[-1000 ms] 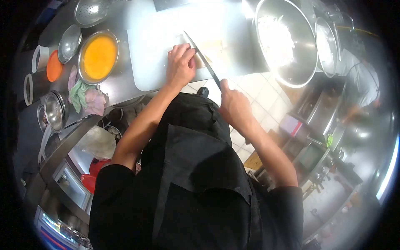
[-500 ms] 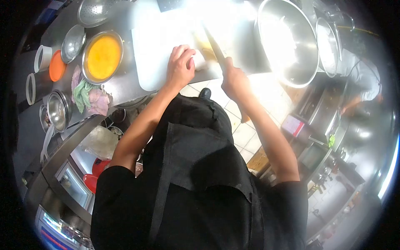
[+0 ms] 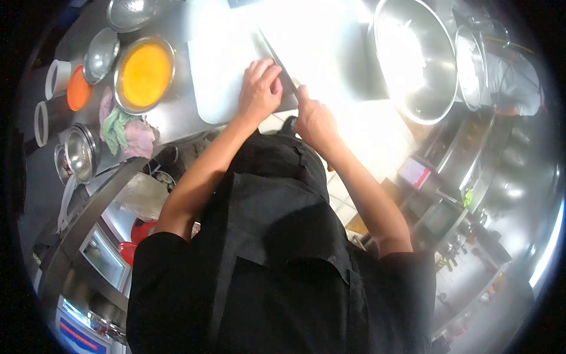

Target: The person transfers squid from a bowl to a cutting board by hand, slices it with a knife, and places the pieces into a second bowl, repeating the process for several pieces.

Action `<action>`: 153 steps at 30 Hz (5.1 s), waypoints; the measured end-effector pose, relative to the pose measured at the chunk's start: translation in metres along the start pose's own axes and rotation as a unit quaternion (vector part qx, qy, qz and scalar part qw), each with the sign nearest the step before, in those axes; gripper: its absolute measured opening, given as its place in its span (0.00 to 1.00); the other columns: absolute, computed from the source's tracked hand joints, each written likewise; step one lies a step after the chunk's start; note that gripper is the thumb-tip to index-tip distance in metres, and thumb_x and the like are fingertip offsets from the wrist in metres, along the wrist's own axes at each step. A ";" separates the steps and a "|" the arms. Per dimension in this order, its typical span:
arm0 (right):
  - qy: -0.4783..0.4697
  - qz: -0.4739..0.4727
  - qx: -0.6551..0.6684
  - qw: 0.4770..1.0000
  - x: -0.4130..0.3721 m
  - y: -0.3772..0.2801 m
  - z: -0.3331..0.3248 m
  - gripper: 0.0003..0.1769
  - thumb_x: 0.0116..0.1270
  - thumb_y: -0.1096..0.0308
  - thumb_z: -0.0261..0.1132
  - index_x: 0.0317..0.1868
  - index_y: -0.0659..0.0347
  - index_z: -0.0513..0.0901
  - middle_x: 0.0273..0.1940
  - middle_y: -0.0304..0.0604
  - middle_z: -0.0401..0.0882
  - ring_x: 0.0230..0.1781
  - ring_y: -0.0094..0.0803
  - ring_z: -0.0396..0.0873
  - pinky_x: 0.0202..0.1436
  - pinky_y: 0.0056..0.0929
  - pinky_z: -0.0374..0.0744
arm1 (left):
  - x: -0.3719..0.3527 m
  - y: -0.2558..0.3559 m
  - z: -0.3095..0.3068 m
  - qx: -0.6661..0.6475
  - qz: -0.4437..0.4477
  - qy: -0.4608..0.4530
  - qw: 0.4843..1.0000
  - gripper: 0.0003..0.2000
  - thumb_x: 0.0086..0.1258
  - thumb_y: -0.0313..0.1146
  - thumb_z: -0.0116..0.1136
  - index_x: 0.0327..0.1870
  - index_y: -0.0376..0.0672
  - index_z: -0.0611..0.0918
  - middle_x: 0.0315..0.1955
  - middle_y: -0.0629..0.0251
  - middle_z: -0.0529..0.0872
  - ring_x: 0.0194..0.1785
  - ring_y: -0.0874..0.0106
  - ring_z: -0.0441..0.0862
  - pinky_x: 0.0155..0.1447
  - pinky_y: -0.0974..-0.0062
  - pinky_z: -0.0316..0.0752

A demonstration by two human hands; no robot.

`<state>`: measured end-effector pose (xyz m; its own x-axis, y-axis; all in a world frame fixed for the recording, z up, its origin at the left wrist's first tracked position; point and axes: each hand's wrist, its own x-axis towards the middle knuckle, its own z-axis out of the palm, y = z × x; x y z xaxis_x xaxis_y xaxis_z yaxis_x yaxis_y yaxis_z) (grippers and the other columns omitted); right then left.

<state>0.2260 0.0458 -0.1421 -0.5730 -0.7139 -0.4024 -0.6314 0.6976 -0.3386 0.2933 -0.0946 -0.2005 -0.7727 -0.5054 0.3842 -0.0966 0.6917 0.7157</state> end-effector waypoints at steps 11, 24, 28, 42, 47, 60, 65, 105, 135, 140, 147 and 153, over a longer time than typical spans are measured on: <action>-0.034 0.008 -0.065 0.997 -0.039 -0.019 -0.046 0.19 0.55 0.81 0.53 0.49 0.68 0.64 0.22 0.63 0.77 0.26 0.62 0.79 0.30 0.54 0.76 | -0.008 -0.007 -0.012 0.022 0.014 -0.018 1.000 0.13 0.52 0.18 0.58 0.39 0.39 0.78 0.42 0.60 0.76 0.48 0.61 0.74 0.48 0.63 0.68; 0.043 -0.034 0.052 0.997 0.030 -0.009 0.006 0.18 0.63 0.73 0.58 0.51 0.65 0.64 0.27 0.68 0.78 0.32 0.65 0.78 0.37 0.57 0.74 | -0.011 -0.009 -0.013 0.008 0.012 -0.022 1.000 0.12 0.54 0.21 0.59 0.40 0.39 0.78 0.41 0.61 0.77 0.49 0.61 0.75 0.50 0.62 0.68; 0.011 -0.024 -0.018 0.999 0.045 -0.002 -0.032 0.21 0.66 0.69 0.57 0.57 0.61 0.65 0.29 0.66 0.79 0.35 0.65 0.77 0.41 0.58 0.73 | -0.010 -0.017 -0.015 -0.030 0.008 -0.025 0.999 0.12 0.53 0.20 0.59 0.40 0.39 0.80 0.44 0.61 0.78 0.50 0.60 0.75 0.51 0.63 0.69; 0.128 0.022 0.129 0.983 0.005 0.043 -0.099 0.06 0.71 0.73 0.52 0.45 0.67 0.69 0.30 0.44 0.78 0.21 0.25 0.73 0.20 0.25 0.73 | 0.021 0.032 -0.001 0.084 0.097 -0.333 0.934 0.10 0.53 0.17 0.53 0.36 0.36 0.82 0.41 0.59 0.82 0.43 0.60 0.79 0.51 0.66 0.73; 0.152 0.033 0.186 0.970 -0.017 0.045 -0.103 0.09 0.69 0.72 0.55 0.46 0.67 0.69 0.21 0.44 0.76 0.20 0.27 0.74 0.22 0.29 0.73 | 0.059 0.036 -0.022 -0.204 -0.100 -0.239 0.944 0.14 0.56 0.14 0.52 0.43 0.34 0.81 0.42 0.57 0.82 0.38 0.60 0.82 0.46 0.68 0.77; -0.024 -0.016 -0.009 1.000 -0.074 -0.005 -0.029 0.15 0.56 0.78 0.54 0.45 0.68 0.65 0.21 0.62 0.77 0.24 0.61 0.78 0.30 0.54 0.75 | 0.000 -0.015 -0.044 -0.016 0.051 -0.128 0.990 0.13 0.55 0.16 0.58 0.42 0.35 0.80 0.45 0.57 0.79 0.50 0.56 0.77 0.52 0.63 0.74; -0.073 0.030 0.007 0.997 -0.096 -0.017 -0.035 0.13 0.62 0.76 0.52 0.47 0.67 0.64 0.21 0.62 0.76 0.25 0.61 0.77 0.30 0.55 0.73 | 0.001 -0.021 -0.043 -0.055 0.061 -0.119 0.990 0.13 0.54 0.16 0.58 0.42 0.32 0.79 0.45 0.53 0.80 0.50 0.55 0.77 0.53 0.64 0.74; 0.049 0.127 0.081 0.987 -0.067 -0.031 -0.032 0.11 0.67 0.72 0.54 0.48 0.61 0.64 0.24 0.62 0.77 0.28 0.62 0.76 0.32 0.57 0.71 | 0.021 -0.031 -0.077 -0.089 -0.093 -0.039 0.991 0.09 0.57 0.20 0.59 0.39 0.38 0.80 0.38 0.59 0.80 0.36 0.59 0.79 0.42 0.67 0.73; 0.181 0.122 0.379 0.899 -0.061 0.048 -0.120 0.12 0.71 0.73 0.54 0.54 0.64 0.71 0.25 0.36 0.72 0.20 0.19 0.72 0.18 0.18 0.68 | 0.053 -0.018 -0.018 0.033 -0.012 -0.286 0.958 0.21 0.58 0.22 0.60 0.55 0.44 0.75 0.49 0.57 0.74 0.53 0.56 0.74 0.50 0.59 0.73; 0.201 0.101 0.405 0.886 -0.088 0.077 -0.152 0.15 0.71 0.73 0.55 0.57 0.65 0.71 0.26 0.36 0.73 0.20 0.19 0.72 0.16 0.17 0.68 | 0.072 0.026 0.004 0.113 -0.052 -0.220 0.967 0.32 0.58 0.41 0.66 0.64 0.49 0.68 0.66 0.45 0.59 0.65 0.47 0.64 0.56 0.56 0.73; 0.136 0.068 0.444 0.883 -0.092 0.176 -0.172 0.20 0.66 0.70 0.56 0.58 0.64 0.70 0.30 0.38 0.75 0.22 0.22 0.73 0.19 0.22 0.71 | 0.060 0.071 0.053 0.242 -0.049 -0.268 0.931 0.27 0.56 0.37 0.65 0.59 0.49 0.74 0.58 0.48 0.67 0.62 0.50 0.66 0.57 0.53 0.70; 0.095 0.011 0.472 0.877 -0.106 0.269 -0.199 0.19 0.66 0.70 0.55 0.57 0.65 0.70 0.29 0.39 0.74 0.22 0.22 0.73 0.19 0.21 0.71 | 0.031 0.054 0.050 0.238 -0.043 -0.182 0.953 0.11 0.55 0.22 0.57 0.39 0.43 0.78 0.46 0.51 0.73 0.48 0.51 0.75 0.50 0.59 0.73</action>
<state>0.0133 0.2970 -0.0214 -0.7130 -0.6340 -0.2994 0.0427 0.3870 -0.9211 0.2329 -0.0474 -0.1792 -0.9069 -0.4187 0.0463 -0.3767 0.8552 0.3559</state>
